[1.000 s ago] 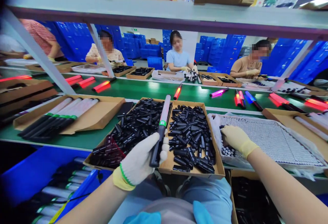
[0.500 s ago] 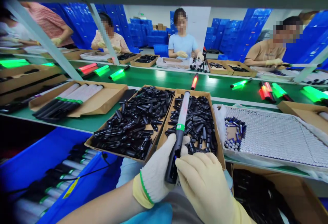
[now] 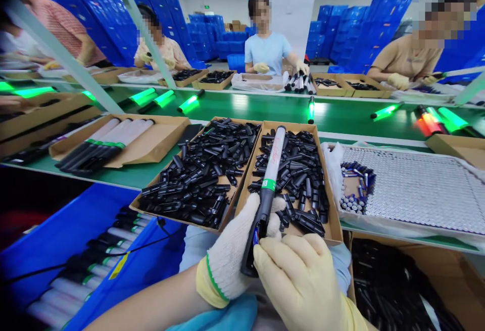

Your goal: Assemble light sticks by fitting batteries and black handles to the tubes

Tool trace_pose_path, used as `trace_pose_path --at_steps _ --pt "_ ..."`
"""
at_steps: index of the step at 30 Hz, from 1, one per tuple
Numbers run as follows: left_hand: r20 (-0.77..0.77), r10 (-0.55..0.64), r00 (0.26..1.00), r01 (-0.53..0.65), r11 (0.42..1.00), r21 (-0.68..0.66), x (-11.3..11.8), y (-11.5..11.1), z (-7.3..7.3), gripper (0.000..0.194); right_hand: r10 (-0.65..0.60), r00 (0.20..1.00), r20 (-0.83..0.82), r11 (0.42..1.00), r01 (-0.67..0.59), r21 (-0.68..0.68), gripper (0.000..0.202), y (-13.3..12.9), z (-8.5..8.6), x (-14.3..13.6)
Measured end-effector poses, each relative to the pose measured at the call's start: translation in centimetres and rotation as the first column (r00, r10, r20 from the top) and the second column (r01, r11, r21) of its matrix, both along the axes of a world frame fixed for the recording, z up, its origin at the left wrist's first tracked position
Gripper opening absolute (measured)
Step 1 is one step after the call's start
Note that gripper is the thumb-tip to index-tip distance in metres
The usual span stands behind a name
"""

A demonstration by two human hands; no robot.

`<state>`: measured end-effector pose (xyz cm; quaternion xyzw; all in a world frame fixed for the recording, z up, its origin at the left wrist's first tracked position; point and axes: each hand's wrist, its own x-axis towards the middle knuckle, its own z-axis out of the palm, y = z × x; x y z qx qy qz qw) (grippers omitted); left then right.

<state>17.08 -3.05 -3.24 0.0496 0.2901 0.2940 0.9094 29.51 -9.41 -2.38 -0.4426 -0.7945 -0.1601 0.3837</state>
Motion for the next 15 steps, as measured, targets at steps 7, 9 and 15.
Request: trace_pose_path --at_steps 7,9,15 --pt "0.072 -0.007 0.997 0.014 0.996 -0.093 -0.4 0.6 0.4 0.036 0.003 1.000 -0.020 0.994 -0.005 -0.109 0.026 0.3 0.2 -0.3" --pt "0.099 0.044 0.994 -0.031 0.990 -0.136 -0.3 1.0 0.3 0.035 0.045 0.999 -0.006 0.987 -0.045 -0.157 0.030 0.3 0.7 -0.5" --pt "-0.065 0.136 0.989 -0.137 0.990 -0.022 -0.1 1.5 0.9 0.032 0.109 0.994 0.009 0.947 -0.101 -0.305 0.035 0.6 1.2 1.6"
